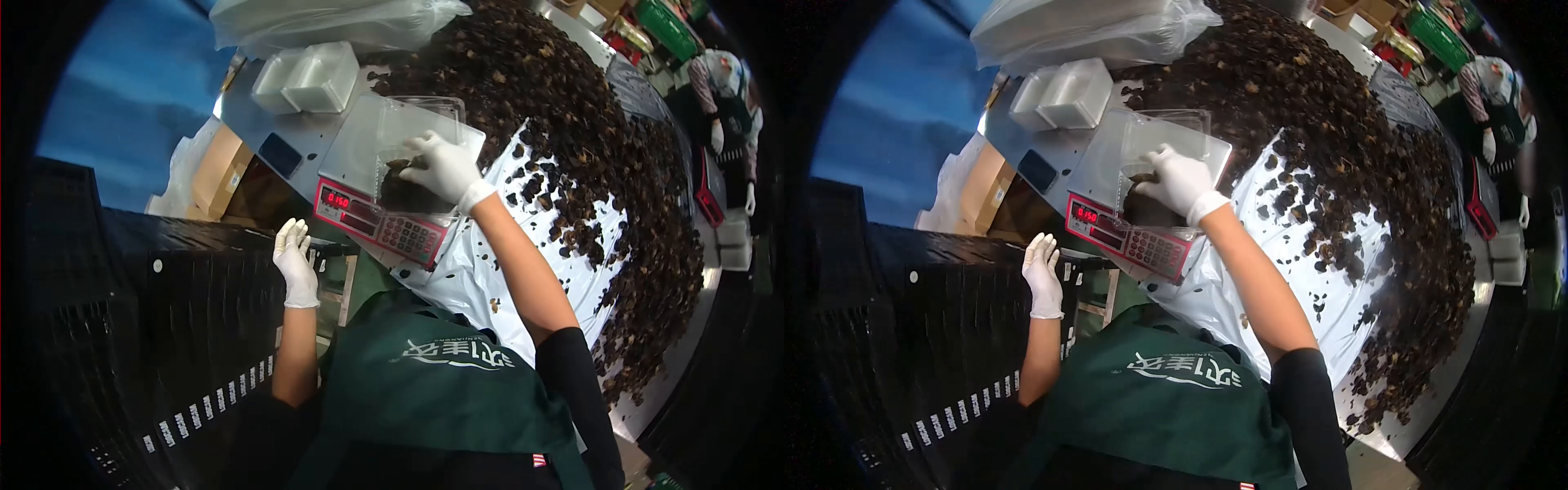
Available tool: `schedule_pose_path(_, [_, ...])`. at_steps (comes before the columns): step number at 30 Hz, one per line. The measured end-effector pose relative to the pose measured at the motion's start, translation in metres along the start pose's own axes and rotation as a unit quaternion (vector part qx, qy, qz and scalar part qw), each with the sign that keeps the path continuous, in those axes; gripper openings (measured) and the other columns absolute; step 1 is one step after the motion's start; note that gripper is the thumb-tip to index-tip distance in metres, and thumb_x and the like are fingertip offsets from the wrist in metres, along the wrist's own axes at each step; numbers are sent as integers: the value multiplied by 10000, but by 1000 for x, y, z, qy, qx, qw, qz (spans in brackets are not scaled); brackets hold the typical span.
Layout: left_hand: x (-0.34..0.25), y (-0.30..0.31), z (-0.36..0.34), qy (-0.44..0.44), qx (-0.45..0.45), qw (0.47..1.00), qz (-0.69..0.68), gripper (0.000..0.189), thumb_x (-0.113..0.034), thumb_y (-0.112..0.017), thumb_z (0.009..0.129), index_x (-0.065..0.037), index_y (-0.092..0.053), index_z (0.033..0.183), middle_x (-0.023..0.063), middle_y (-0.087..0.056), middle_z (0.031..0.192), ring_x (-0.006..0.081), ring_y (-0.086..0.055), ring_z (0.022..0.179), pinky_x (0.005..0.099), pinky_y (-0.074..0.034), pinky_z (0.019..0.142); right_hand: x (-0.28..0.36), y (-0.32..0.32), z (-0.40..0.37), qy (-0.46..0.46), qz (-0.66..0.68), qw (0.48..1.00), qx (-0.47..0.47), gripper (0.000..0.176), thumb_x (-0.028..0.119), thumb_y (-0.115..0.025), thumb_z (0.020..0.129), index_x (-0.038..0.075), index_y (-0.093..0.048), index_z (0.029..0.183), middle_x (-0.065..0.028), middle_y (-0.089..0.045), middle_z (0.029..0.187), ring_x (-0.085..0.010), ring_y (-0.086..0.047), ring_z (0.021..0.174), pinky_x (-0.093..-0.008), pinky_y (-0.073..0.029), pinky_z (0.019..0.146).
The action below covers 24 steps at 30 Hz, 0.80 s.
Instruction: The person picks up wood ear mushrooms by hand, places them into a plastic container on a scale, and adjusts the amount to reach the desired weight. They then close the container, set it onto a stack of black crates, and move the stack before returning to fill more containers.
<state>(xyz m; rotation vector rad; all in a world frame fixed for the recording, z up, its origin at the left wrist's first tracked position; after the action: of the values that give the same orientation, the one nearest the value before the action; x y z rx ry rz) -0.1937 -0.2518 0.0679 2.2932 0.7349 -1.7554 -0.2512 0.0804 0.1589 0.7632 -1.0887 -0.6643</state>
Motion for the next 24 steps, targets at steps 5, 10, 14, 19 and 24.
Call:
schedule_pose_path(5, [2,10,5,4,-22,1000,-6,214,-133,-546,978,-83,-642,1162,72,-679,1138,156,-621,1049,296,-472,899,-44,25,-11,-87,174,973,-122,168,62,-620,903,64,-707,1047,-62,-712,936,-114,-615,680,-250,-490,615])
schedule_pose_path(10, [0,23,14,-28,-35,999,-27,209,-126,-537,986,-74,-641,1160,79,-683,1113,156,-633,1003,293,-489,868,-88,43,-36,-257,258,921,-139,201,138,-593,954,21,-708,1069,-28,-713,889,-52,-553,642,-199,-440,591])
schedule_pose_path(14, [-4,30,16,-29,-47,998,-40,192,-94,-534,983,-62,-661,1123,71,-693,1058,136,-645,934,263,-509,800,-115,39,-42,-304,276,901,-141,203,123,-593,950,-1,-690,1078,-69,-716,944,-101,-600,673,-233,-482,662])
schedule_pose_path(19, [-2,27,16,-26,-64,996,-61,182,-67,-539,978,-53,-672,1102,52,-694,946,112,-651,834,234,-521,745,-132,25,-29,-302,268,902,-152,276,215,-649,939,36,-685,1146,-30,-713,942,-55,-598,714,-209,-432,610])
schedule_pose_path(24, [8,10,13,-35,41,997,-49,167,-77,-549,977,-32,-658,1096,32,-643,821,100,-598,722,233,-511,706,-143,4,-2,-295,198,923,-150,450,211,-663,913,-1,-577,1301,-136,-640,1224,-162,-647,971,-277,-510,801])
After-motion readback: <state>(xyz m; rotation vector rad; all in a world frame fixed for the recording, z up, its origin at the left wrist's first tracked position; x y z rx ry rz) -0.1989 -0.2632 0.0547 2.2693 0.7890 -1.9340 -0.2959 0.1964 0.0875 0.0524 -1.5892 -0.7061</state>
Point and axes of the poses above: each hand's wrist, its own z-axis towards the middle knuckle, its own y-axis out of the back of the hand, x = y × z, the point moved 4 cm from there along z, towards the middle knuckle
